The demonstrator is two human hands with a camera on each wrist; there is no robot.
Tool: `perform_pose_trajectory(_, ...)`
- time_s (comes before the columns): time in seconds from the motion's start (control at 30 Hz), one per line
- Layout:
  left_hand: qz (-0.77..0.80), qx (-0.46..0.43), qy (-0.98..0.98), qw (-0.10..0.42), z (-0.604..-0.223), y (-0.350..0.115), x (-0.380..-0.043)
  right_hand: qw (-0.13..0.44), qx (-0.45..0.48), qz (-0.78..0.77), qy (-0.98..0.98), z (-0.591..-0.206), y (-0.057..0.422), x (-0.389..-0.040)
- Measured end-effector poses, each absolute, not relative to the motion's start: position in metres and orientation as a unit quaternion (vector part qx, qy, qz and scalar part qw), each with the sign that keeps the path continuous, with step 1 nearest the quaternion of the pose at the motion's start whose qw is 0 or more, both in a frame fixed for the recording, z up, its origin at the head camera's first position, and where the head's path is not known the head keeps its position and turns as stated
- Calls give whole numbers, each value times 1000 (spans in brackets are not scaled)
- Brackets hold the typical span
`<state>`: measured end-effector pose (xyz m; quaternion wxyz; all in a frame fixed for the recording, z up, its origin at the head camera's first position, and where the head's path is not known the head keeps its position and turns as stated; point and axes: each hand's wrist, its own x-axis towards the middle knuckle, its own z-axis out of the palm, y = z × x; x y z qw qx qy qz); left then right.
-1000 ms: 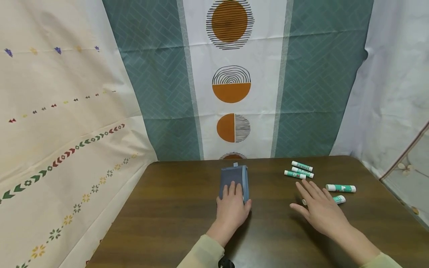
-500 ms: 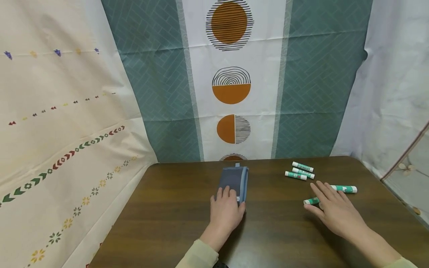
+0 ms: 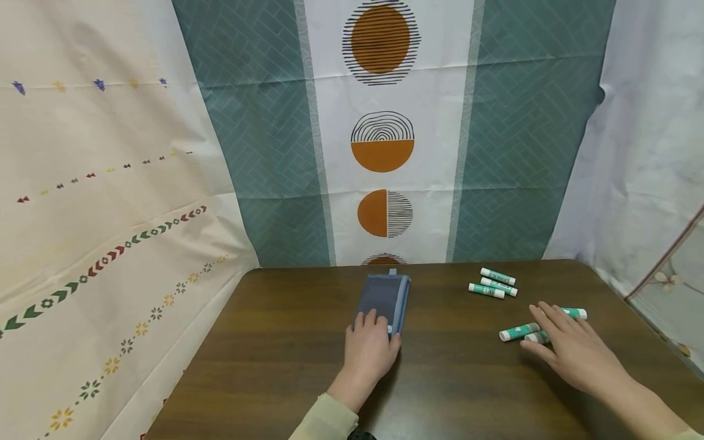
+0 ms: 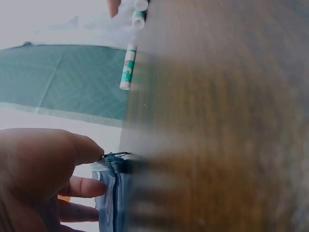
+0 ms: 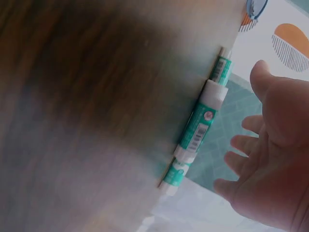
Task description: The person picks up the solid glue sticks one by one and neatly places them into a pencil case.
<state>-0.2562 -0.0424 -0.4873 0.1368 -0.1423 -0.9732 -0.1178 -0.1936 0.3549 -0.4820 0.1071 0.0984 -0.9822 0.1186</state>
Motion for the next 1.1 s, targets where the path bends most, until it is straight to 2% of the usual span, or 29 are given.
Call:
perform_pose_trajectory(0.13,-118,-140,-975,128,-486,-42,-256,111,103,108,-982,-485,362,-193)
perform_pose_trajectory(0.4,-129,-146,-971,142,-487,-44,-254,170,125,96,-973,-496,373,-189)
perform_pose_trajectory(0.53,-140,-150,-966,156,-488,-45,-255,150,115,98,-977,-493,379,-190)
perform_pose_trajectory(0.67,-174,-147,-963,146,-490,-47,-258,132,106,102,-980,-493,383,-189)
perform_pose_trajectory(0.87,-252,-136,-950,122,-495,-49,-265,122,106,106,-981,-493,389,-189)
perform_pose_trajectory(1.1,-289,-135,-937,140,-502,-49,-268,125,110,109,-980,-494,399,-189)
